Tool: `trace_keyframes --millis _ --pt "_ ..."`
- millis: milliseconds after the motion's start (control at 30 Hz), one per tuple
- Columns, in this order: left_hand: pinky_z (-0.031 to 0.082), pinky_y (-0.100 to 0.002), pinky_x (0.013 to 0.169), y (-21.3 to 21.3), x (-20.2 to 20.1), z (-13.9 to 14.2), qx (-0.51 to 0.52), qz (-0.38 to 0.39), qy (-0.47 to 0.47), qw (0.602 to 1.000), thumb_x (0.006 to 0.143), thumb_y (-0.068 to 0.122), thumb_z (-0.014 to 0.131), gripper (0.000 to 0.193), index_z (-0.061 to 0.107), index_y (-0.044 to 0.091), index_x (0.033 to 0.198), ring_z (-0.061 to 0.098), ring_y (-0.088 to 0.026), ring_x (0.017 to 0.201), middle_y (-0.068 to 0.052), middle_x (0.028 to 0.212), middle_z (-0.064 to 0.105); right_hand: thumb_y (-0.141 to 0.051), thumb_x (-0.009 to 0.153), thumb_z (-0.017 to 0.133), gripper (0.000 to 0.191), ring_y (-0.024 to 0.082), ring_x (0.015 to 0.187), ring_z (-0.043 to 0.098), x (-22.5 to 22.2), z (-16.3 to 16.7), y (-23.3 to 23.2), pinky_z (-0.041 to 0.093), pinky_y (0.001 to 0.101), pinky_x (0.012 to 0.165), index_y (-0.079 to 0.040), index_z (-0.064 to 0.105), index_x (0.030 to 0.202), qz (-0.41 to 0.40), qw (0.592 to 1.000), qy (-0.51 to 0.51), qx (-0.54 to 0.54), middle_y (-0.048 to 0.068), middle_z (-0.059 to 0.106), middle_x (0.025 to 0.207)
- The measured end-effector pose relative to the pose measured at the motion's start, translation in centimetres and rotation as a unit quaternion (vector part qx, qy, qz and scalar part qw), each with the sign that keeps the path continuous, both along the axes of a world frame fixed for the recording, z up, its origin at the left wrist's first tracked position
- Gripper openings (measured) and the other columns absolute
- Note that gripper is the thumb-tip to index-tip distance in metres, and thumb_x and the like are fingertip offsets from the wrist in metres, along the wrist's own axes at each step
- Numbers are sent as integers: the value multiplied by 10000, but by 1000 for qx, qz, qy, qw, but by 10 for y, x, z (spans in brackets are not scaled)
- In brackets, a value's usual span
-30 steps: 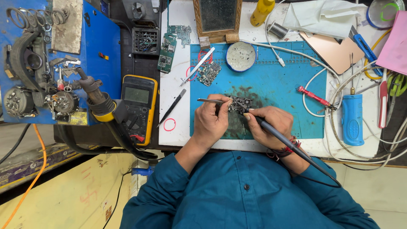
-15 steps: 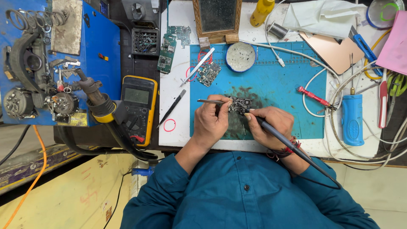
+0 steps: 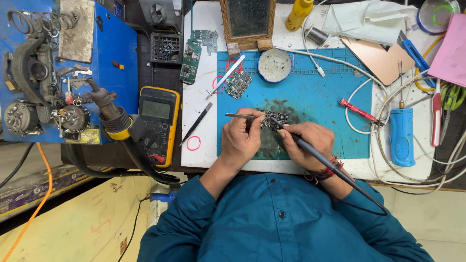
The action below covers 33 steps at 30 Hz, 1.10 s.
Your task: The person solders components on a small circuit board at a cluttered electronics workbench. They hold the board steady with tweezers in one hand while applying a soldering iron to the board with the other, repeatedly repositioning the board and working on different points across its surface.
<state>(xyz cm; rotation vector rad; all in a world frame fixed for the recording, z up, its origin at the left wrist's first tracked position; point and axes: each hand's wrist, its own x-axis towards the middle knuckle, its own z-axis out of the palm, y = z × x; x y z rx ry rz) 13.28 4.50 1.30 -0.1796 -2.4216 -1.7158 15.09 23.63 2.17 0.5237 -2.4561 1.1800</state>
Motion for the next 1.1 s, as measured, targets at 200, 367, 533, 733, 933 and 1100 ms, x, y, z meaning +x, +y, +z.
trace_keyframes --millis 200,367,533,733,933,1100 --pt "501 -283 552 1 3 0 3 3 5 1000 994 56 700 69 642 53 1031 648 -130 598 -65 812 715 -106 888 807 137 233 649 683 5 -3 5 506 321 594 -31 707 945 -27 999 9 -31 124 729 830" --pt "478 -269 544 0 9 4 35 3 -2 999 997 71 708 85 643 45 1044 621 -107 587 -47 761 687 -172 976 791 212 264 781 707 10 2 2 538 331 683 -18 683 1076 -81 996 9 -46 154 711 955" --pt "480 -267 554 3 17 8 45 8 20 999 997 79 706 92 638 36 1042 606 -105 593 -55 787 694 -181 1034 704 176 288 755 692 17 20 1 523 359 669 -30 695 1124 -121 991 -37 -32 143 704 957" --pt "500 -254 570 6 31 8 39 8 26 999 991 87 715 111 637 28 1044 642 -89 619 -44 788 702 -170 1036 691 129 321 722 677 23 39 11 506 401 642 -48 699 996 -112 992 -46 40 144 695 839" --pt "493 -230 571 8 29 8 78 10 20 997 993 86 712 117 665 16 1074 630 -52 641 -18 798 713 -142 1026 690 123 296 714 663 23 40 15 508 384 645 -31 689 973 -119 992 -29 0 145 686 841" --pt "456 -221 555 6 9 8 120 33 -63 990 972 77 750 149 737 19 1108 568 -42 603 -7 713 671 -93 1036 675 90 248 731 666 21 33 14 511 354 662 -12 689 1073 -117 989 -37 -79 132 690 889"
